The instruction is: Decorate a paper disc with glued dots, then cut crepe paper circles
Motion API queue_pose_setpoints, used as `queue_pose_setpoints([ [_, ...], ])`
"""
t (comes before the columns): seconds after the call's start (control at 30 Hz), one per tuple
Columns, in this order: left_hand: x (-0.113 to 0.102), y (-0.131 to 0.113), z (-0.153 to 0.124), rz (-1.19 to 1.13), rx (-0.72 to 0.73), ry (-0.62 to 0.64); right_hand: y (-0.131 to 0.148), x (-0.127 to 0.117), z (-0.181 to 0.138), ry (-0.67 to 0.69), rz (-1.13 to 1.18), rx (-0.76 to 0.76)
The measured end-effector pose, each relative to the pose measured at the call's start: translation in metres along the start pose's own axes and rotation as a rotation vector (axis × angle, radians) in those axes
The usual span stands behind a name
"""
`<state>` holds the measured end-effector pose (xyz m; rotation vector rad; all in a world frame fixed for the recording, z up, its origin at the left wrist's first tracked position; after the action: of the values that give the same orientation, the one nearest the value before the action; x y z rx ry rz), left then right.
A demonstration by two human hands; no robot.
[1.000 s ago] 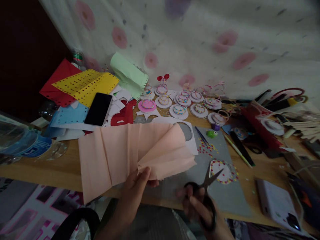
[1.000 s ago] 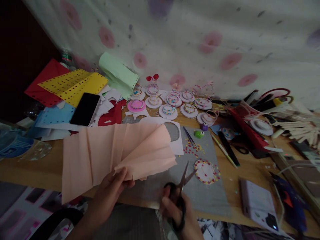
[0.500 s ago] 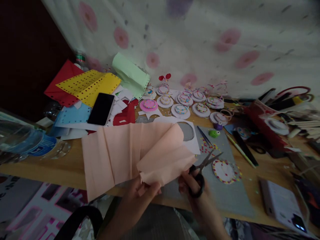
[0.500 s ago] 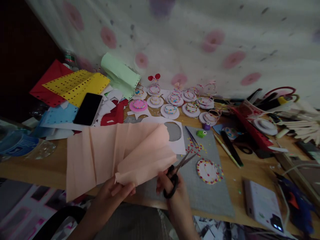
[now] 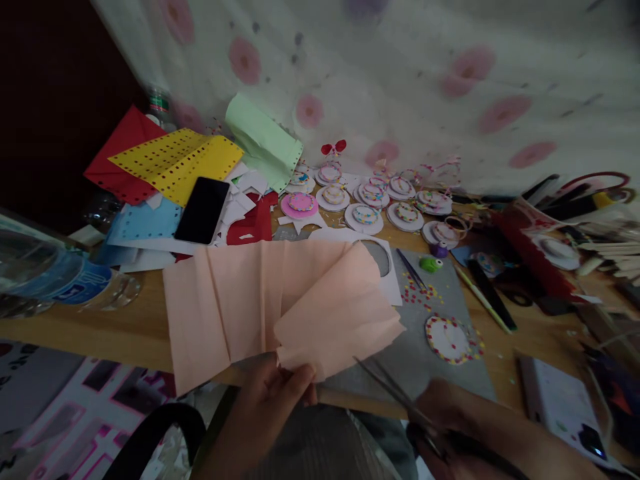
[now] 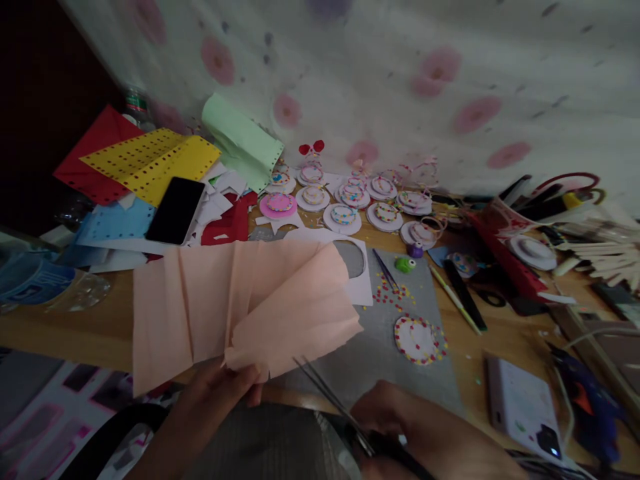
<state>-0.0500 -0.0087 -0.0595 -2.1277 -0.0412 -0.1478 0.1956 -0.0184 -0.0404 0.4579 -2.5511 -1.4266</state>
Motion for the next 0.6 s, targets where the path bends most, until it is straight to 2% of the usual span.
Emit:
queue_pose_setpoints([
  [0.03, -0.001, -0.001, -0.001, -0.002, 0.0, 0.016, 0.004, 0.001, 0.005, 0.2, -0.064, 0.062],
  [0.07, -0.001, -0.001, -0.003, -0.003, 0.001, 0.032, 0.008, 0.0, 0.01, 0.345, -0.12, 0.114],
  [0.13, -0.003, -0.001, -0.005, 0.0, 0.004, 0.064, 0.019, -0.004, 0.018, 0.498, -0.17, 0.165],
  [0.4, 0.004, -0.02, -0.013, 0.054, 0.004, 0.192, 0.043, 0.003, 0.024, 0.511, -0.153, 0.229],
  [0.5, 0.005, -0.02, -0.015, 0.105, -0.033, 0.235, 0.049, 0.004, 0.026, 0.503, -0.195, 0.272],
  [0.6, 0.004, -0.016, -0.015, 0.11, -0.062, 0.24, 0.057, 0.005, 0.03, 0.551, -0.22, 0.296],
])
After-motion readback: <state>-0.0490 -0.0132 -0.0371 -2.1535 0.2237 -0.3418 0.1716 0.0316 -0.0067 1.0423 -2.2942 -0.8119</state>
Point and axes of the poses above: each hand's wrist, its own z-axis towards the middle knuckle, its own x-axis out of the palm, y = z × x, the point moved 3 cm from there along z, towards the middle knuckle, and after that the axes turned 4 degrees about -x, right-handed, at the moved point
